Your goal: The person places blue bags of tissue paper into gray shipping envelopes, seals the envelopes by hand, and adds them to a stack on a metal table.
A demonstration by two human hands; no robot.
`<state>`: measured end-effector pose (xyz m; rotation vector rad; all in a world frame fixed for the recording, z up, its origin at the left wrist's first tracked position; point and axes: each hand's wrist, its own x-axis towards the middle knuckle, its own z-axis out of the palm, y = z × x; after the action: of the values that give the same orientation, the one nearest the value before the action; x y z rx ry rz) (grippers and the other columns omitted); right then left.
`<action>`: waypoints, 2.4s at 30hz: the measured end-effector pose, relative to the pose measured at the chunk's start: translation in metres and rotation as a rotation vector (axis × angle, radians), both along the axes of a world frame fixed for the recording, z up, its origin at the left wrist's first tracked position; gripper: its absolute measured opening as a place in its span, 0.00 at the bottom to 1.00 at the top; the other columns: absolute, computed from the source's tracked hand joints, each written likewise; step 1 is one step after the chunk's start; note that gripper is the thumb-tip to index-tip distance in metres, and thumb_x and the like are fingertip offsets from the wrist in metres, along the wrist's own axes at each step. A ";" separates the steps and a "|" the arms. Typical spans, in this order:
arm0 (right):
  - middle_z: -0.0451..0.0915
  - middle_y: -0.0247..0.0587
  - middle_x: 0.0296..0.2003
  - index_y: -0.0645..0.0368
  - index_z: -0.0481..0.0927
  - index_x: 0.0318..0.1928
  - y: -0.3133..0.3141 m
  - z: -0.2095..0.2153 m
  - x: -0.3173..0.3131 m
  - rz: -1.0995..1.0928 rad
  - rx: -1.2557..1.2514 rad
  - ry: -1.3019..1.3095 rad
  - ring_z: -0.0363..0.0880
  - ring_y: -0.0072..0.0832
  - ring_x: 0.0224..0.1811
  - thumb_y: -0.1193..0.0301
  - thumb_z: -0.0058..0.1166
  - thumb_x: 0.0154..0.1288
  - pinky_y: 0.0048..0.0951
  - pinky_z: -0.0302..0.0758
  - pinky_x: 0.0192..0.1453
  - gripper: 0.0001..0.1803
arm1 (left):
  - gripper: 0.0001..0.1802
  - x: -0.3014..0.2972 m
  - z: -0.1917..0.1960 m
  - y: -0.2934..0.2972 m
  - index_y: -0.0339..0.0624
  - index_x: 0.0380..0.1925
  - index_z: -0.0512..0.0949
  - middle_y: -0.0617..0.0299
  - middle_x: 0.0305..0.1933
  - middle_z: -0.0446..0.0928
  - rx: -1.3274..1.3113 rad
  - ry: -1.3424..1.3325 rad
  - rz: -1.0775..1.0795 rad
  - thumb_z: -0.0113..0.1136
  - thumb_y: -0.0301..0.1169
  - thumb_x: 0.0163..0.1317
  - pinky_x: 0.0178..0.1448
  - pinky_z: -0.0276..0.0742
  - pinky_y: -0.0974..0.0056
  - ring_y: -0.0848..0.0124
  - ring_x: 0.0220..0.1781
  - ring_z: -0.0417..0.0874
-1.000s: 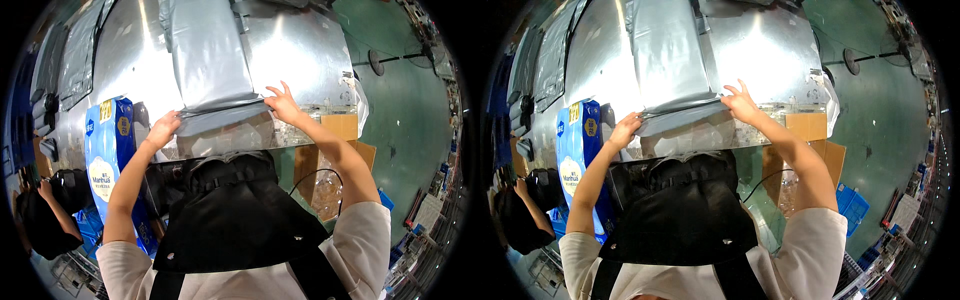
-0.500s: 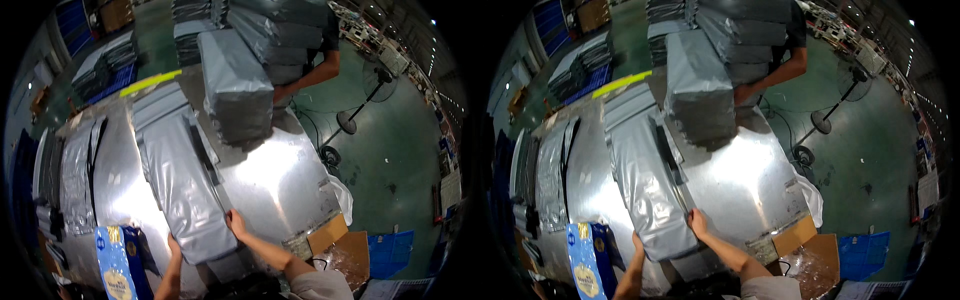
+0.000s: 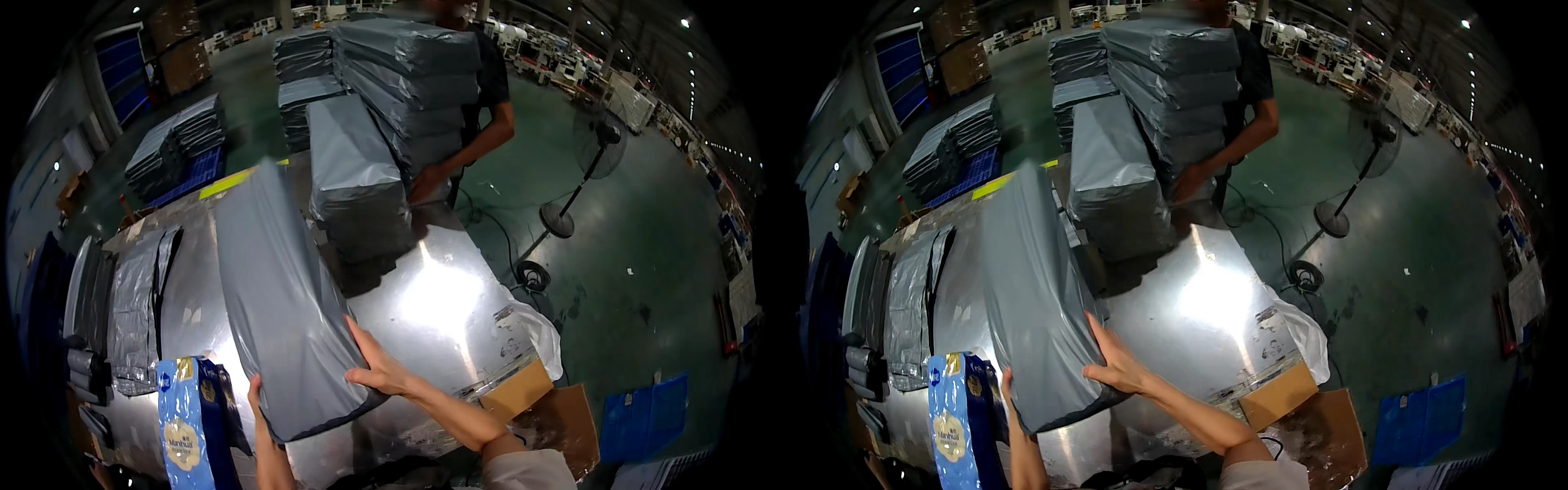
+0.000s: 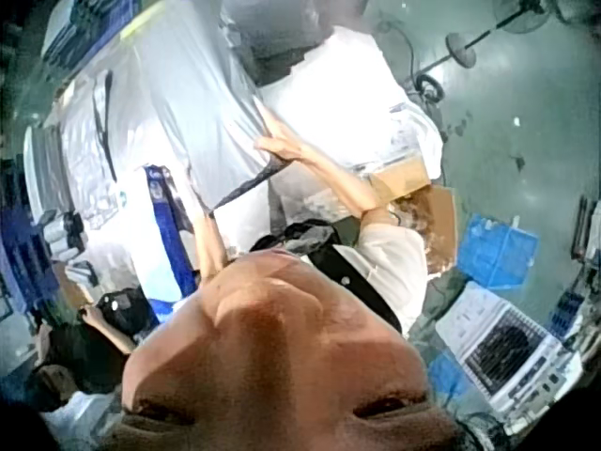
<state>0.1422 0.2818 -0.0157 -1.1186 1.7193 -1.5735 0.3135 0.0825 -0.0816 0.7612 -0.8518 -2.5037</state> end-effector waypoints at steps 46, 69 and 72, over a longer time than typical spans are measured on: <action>0.53 0.48 0.63 0.63 0.55 0.62 0.207 -0.233 0.060 -0.013 0.683 0.895 0.49 0.38 0.66 0.49 0.40 0.61 0.47 0.44 0.66 0.37 | 0.45 0.203 -0.241 0.022 0.31 0.56 0.61 0.39 0.59 0.60 -1.477 -0.873 -1.860 0.55 0.57 0.48 0.58 0.58 0.45 0.46 0.59 0.62; 0.50 0.49 0.64 0.63 0.54 0.63 0.205 -0.257 0.072 -0.057 0.712 0.907 0.44 0.38 0.68 0.44 0.37 0.58 0.50 0.38 0.67 0.41 | 0.48 0.217 -0.242 0.025 0.24 0.26 0.77 0.43 0.29 0.77 -1.304 -1.355 -1.252 0.54 0.70 0.37 0.38 0.73 0.55 0.53 0.34 0.79; 0.49 0.48 0.65 0.62 0.53 0.63 0.205 -0.254 0.071 -0.052 0.723 0.900 0.43 0.38 0.68 0.43 0.36 0.59 0.49 0.38 0.67 0.41 | 0.45 0.201 -0.226 0.030 0.27 0.20 0.76 0.47 0.24 0.76 -1.115 -1.474 -1.305 0.54 0.70 0.38 0.33 0.74 0.56 0.58 0.27 0.79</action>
<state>0.2132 0.4868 -0.2696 -1.4548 2.5719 -0.3028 0.5147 0.1123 -0.3071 1.7943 -3.5393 -0.8396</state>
